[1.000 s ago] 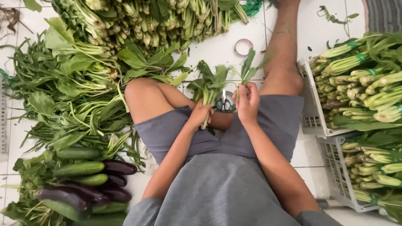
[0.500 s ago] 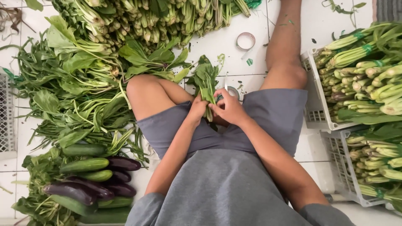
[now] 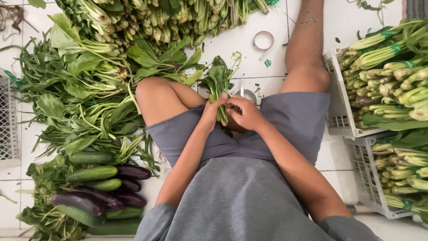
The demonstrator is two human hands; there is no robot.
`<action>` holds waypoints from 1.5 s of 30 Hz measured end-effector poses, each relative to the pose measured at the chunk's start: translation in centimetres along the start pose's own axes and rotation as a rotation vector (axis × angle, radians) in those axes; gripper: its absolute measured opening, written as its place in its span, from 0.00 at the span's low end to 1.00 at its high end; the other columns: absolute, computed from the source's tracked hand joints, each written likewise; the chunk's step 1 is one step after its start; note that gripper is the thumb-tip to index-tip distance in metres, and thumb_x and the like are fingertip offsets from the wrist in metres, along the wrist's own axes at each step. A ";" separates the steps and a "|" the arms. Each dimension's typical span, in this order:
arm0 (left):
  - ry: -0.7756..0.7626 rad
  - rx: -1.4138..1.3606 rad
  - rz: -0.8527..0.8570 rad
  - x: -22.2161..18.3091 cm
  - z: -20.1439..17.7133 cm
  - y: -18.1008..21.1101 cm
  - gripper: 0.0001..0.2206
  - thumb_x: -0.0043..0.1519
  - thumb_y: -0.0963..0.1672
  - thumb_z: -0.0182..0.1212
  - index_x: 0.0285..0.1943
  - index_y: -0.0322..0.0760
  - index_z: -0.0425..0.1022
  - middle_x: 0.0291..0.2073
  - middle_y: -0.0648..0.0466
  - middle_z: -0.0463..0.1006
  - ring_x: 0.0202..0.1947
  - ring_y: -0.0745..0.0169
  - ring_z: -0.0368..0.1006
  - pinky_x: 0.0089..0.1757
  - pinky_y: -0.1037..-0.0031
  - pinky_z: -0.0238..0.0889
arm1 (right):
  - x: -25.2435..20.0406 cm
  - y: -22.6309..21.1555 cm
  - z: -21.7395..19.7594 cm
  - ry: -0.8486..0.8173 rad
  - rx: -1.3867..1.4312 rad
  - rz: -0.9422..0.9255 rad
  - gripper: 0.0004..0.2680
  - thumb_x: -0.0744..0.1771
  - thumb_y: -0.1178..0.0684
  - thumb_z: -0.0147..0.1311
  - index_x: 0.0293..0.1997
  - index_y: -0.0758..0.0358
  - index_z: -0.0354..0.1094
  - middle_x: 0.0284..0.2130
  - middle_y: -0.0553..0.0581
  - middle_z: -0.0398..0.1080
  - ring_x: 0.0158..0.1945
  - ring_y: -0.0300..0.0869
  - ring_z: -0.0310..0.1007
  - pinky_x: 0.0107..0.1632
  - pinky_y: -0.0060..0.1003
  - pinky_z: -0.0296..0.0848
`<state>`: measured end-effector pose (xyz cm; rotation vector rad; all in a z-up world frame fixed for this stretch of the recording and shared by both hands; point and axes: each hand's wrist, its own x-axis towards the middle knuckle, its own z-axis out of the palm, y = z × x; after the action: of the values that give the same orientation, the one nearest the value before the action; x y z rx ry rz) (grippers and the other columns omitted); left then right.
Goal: The person is gathering mustard greens into bunches and securing them with green tape while sitting on the floor.
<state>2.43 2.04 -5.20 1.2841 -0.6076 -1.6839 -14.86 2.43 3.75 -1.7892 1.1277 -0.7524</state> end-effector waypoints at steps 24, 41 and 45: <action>-0.788 -0.421 -0.191 -2.3 -0.1 2.1 0.32 0.67 0.62 0.42 0.59 0.31 0.62 0.17 0.63 0.50 0.07 0.72 0.52 0.14 0.70 0.58 | 1.5 3.5 0.0 0.192 -0.192 -0.042 0.33 0.59 0.52 0.71 0.69 0.73 0.57 0.63 0.77 0.56 0.63 0.76 0.58 0.67 0.67 0.58; -0.662 -0.460 -0.170 -3.3 -0.4 3.8 0.08 0.59 0.39 0.54 0.46 0.30 0.70 0.09 0.62 0.54 0.04 0.66 0.57 0.16 0.69 0.64 | 2.3 9.5 -1.9 0.644 -0.177 0.469 0.11 0.61 0.57 0.57 0.46 0.50 0.73 0.39 0.52 0.76 0.43 0.47 0.77 0.48 0.45 0.74; -0.468 -0.416 -0.067 -2.2 -0.6 3.6 0.12 0.59 0.41 0.56 0.50 0.33 0.69 0.11 0.56 0.57 0.09 0.57 0.64 0.22 0.66 0.67 | 2.5 10.8 -1.3 0.374 -0.143 0.642 0.10 0.67 0.42 0.56 0.49 0.50 0.72 0.45 0.57 0.76 0.51 0.53 0.76 0.53 0.49 0.73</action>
<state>4.44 2.31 -1.43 0.6235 -0.4471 -2.0531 -19.05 -2.62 -5.24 -1.2874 1.9185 -0.6280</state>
